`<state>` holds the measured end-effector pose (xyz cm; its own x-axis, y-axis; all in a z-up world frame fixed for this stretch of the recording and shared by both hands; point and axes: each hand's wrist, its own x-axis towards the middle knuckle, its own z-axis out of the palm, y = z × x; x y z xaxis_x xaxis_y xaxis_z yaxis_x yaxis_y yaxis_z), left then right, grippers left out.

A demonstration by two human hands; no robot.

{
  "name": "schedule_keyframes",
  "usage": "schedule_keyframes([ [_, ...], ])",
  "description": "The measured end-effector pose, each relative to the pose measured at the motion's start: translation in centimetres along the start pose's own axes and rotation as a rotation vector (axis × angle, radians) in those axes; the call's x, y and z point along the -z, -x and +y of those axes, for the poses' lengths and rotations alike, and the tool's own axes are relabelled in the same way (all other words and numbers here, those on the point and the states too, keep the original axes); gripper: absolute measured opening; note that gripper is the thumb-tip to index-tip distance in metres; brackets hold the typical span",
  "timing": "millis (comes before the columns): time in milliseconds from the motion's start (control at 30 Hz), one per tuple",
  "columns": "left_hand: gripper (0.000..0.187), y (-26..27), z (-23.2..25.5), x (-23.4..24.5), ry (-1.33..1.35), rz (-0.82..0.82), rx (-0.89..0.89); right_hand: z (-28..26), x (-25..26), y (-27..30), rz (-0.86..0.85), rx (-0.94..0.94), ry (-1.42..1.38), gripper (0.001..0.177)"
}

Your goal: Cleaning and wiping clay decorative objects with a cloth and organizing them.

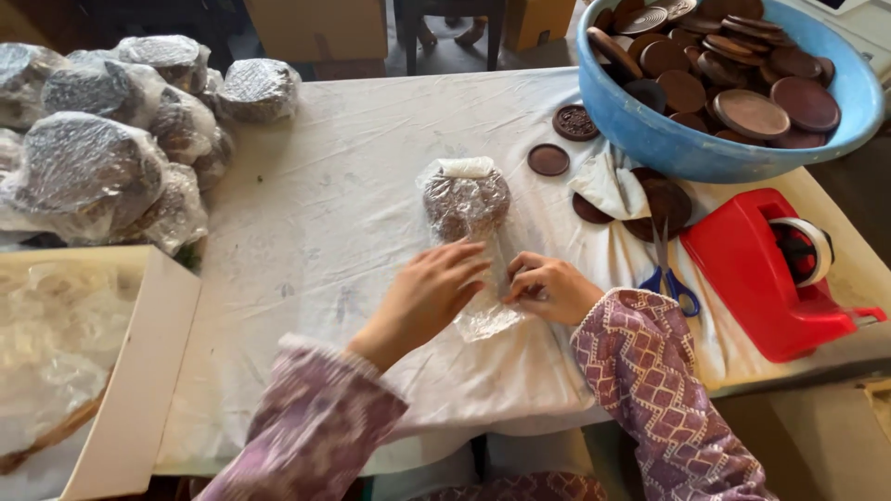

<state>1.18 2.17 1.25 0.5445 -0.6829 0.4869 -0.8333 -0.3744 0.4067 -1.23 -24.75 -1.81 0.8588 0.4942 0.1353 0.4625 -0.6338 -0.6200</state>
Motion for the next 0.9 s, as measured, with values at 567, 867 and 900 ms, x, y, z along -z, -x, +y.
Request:
schedule_keyframes([
  [567,0.11,2.5,-0.8,-6.4,-0.139,-0.18,-0.095,0.0,2.2,3.0,0.14,-0.031,0.489,0.035],
  [867,0.111,2.3,-0.6,-6.2,-0.08,-0.173,-0.117,-1.3,4.4,2.1,0.242,0.054,0.398,0.013],
  [900,0.112,2.2,-0.6,-6.1,-0.086,-0.185,-0.119,-1.6,4.6,1.5,0.272,0.119,0.378,0.014],
])
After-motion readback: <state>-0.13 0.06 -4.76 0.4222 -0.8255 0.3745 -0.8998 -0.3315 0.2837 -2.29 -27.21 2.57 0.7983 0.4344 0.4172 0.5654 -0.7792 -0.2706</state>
